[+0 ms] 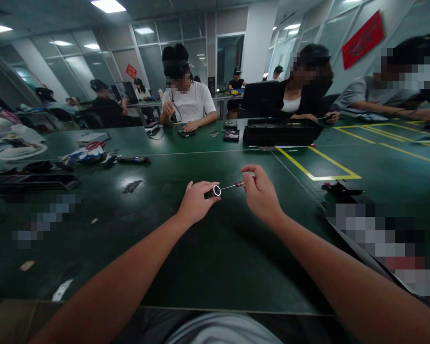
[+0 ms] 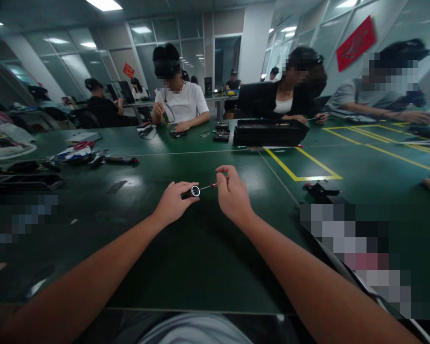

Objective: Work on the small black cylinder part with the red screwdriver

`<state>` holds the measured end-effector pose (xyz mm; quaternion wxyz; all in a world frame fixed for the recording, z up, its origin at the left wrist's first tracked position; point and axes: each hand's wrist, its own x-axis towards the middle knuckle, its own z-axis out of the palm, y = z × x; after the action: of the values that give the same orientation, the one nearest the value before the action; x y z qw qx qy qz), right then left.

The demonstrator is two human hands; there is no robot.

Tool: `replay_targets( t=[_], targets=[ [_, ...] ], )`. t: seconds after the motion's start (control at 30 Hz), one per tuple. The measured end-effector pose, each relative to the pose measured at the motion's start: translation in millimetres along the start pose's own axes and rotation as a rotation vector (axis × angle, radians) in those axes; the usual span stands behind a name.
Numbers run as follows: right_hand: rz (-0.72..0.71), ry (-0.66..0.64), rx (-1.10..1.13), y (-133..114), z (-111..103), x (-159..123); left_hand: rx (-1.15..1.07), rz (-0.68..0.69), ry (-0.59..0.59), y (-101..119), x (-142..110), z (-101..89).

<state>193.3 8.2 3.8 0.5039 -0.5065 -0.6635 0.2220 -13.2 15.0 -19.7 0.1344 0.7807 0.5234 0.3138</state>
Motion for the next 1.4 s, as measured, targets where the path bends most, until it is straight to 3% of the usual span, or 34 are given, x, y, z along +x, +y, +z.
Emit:
replay_targets(
  t=[0.13,0.33,0.57,0.67,0.77,0.83,1.1,1.4],
  targets=[
    [-0.015,-0.016,0.092,2,1,0,0.004,-0.008,0.024,0,0,-1.8],
    [0.045,-0.021,-0.007,-2,-2,1,0.020,-0.003,0.005,0,0,-1.0],
    [0.046,0.018,0.187,0,7,1,0.014,-0.011,-0.007,2,-1,-2.0],
    [0.192,0.064,0.355,8,12,6,0.012,0.053,0.020,5,0,-2.9],
    [0.486,0.126,0.603,21,14,13,0.034,0.092,0.060,6,2,-3.8],
    [0.539,0.186,0.631,27,14,16,0.047,0.062,0.028,4,4,-4.0],
    [0.237,0.124,0.430,17,15,6,0.005,0.026,-0.024,1,2,-5.0],
    [0.151,0.075,0.285,8,10,2,-0.016,0.037,-0.022,-1,2,-1.2]
  ],
)
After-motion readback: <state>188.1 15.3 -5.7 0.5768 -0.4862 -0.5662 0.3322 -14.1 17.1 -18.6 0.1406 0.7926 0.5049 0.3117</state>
